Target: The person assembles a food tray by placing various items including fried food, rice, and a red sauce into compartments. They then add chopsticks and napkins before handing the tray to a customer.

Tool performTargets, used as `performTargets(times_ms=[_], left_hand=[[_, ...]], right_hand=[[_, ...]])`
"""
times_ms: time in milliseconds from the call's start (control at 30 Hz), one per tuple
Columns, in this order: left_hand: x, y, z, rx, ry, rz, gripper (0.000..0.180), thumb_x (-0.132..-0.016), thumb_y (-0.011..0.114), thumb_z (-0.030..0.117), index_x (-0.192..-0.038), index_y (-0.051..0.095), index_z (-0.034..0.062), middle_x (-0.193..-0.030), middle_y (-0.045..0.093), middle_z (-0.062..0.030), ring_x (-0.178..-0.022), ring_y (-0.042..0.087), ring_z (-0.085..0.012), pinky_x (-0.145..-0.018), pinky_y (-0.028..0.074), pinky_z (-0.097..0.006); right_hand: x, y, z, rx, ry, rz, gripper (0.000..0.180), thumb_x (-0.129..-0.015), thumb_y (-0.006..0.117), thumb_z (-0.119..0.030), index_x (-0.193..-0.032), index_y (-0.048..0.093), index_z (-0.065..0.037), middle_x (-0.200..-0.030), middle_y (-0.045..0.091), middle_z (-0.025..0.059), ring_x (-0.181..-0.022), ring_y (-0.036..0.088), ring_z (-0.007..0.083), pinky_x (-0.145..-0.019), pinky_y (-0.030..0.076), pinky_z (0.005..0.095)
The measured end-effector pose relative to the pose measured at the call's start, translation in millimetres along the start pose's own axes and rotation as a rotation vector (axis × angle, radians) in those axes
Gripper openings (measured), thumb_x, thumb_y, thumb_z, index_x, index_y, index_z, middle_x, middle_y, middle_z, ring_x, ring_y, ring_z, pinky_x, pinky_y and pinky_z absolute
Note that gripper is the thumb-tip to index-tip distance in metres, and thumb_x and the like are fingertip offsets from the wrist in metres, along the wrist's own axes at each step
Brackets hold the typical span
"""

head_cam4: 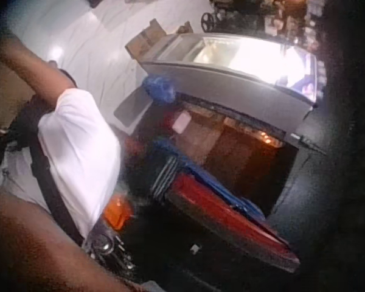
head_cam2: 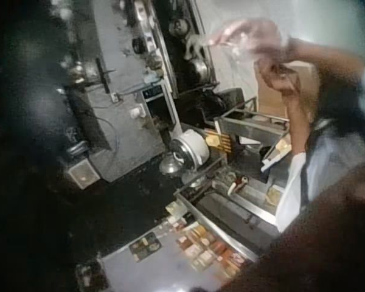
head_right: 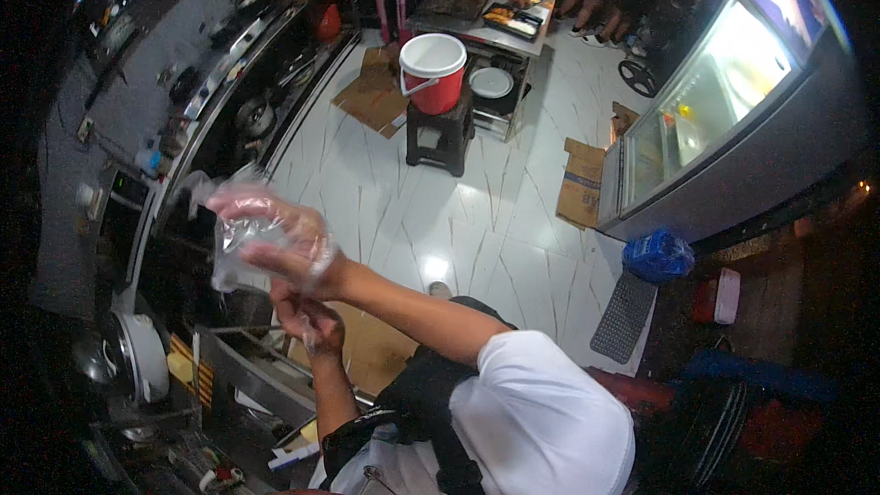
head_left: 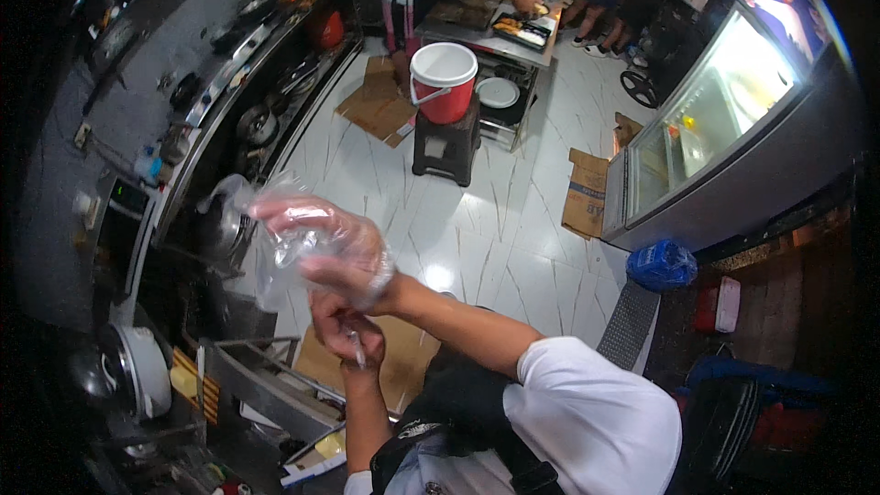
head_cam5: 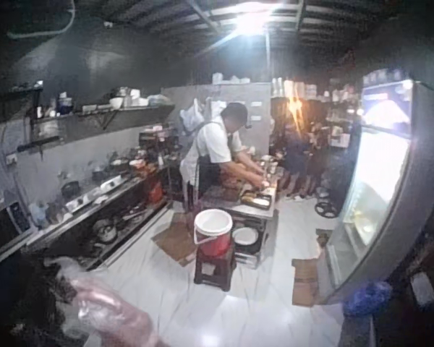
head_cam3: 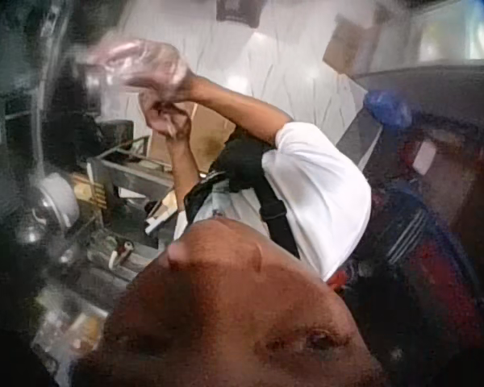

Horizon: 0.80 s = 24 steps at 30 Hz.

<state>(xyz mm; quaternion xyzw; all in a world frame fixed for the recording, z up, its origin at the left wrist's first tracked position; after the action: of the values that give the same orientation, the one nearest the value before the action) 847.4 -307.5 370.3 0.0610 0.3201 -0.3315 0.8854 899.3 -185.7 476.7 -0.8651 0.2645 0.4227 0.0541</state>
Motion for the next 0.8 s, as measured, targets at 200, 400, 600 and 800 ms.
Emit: performTargets(times_ms=[200, 400, 600, 800], left_hand=[[-39.9, 144.7, 41.5, -0.010, 0.407, -0.353, 0.015, -0.079, 0.059, -0.007, -0.090, 0.056, 0.0023, -0.080, 0.061, -0.0162, -0.066, 0.058, -0.0332, -0.061, 0.047, -0.041], [-59.2, 323.0, 59.2, 0.274, 0.522, -0.568, 0.023, -0.076, 0.059, -0.010, -0.094, 0.055, 0.0035, -0.087, 0.063, -0.0142, -0.073, 0.059, -0.0313, -0.064, 0.046, -0.040], [-75.9, 457.4, 69.9, 0.468, 0.484, -0.737, 0.026, -0.074, 0.062, -0.010, -0.095, 0.057, 0.0034, -0.092, 0.066, -0.0111, -0.074, 0.060, -0.0300, -0.062, 0.048, -0.037], [-101.8, 569.1, 66.6, 0.605, 0.440, -0.863, 0.030, -0.073, 0.065, -0.010, -0.098, 0.058, 0.0056, -0.093, 0.066, -0.0081, -0.078, 0.061, -0.0294, -0.061, 0.051, -0.037]], right_hand=[[22.9, -143.2, -54.8, 0.190, -0.073, 0.341, 0.072, -0.095, 0.063, -0.048, -0.149, 0.041, -0.006, -0.159, 0.032, 0.0211, -0.147, 0.030, 0.0351, -0.121, 0.018, 0.0484], [66.0, -306.5, -86.5, 0.331, -0.045, 0.689, 0.086, -0.094, 0.050, -0.064, -0.146, 0.043, 0.004, -0.153, 0.043, 0.0192, -0.138, 0.046, 0.0275, -0.113, 0.034, 0.0383], [93.8, -442.8, -117.3, 0.390, -0.041, 0.971, 0.093, -0.092, 0.052, -0.065, -0.152, 0.032, 0.003, -0.160, 0.032, 0.0184, -0.149, 0.028, 0.0270, -0.123, 0.016, 0.0400], [80.8, -540.7, -142.4, 0.578, -0.072, 0.859, 0.083, -0.098, 0.046, -0.059, -0.148, 0.036, 0.006, -0.163, 0.022, 0.0243, -0.148, 0.030, 0.0342, -0.122, 0.020, 0.0450]])
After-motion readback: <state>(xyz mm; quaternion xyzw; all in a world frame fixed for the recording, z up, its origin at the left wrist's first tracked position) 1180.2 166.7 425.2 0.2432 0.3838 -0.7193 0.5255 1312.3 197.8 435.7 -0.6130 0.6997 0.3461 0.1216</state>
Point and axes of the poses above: each hand's wrist, its own x-axis away from the middle knuckle, its own y-axis out of the palm, z = x × y, the point moved 4 cm from there along -x, towards the middle knuckle
